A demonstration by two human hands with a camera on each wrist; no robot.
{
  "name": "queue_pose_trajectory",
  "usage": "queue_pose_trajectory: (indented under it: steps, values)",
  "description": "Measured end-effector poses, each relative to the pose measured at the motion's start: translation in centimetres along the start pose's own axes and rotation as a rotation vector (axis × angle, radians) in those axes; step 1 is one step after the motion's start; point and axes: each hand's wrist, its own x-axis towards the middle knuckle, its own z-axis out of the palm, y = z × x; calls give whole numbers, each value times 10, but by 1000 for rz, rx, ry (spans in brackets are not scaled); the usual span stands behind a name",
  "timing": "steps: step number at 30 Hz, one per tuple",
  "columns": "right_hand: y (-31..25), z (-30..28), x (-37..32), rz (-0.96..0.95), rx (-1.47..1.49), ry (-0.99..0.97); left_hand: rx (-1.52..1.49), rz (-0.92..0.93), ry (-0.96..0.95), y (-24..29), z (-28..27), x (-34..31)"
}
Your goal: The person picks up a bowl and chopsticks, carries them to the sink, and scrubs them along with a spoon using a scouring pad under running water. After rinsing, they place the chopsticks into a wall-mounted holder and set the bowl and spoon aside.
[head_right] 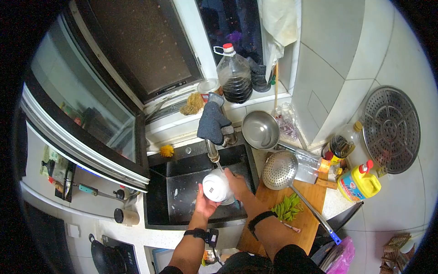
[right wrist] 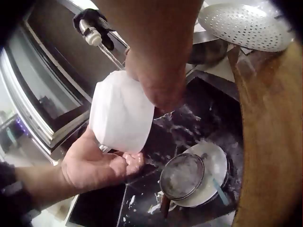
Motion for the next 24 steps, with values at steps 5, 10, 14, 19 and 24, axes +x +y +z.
queue_pose_trajectory:
  steps: [5,10,14,19,24]
  values:
    - [4,-7,7,21,85,108,-71,125,-82,4,-13,6]
    - [-1,-6,15,-192,-136,186,143,190,-191,26,24,-9]
    - [-30,21,-12,-362,-673,192,497,163,-201,23,40,-2]
    - [0,33,-39,-1049,-961,-7,723,135,50,13,26,6]
    - [6,0,17,-649,-708,109,555,238,-246,16,37,-18]
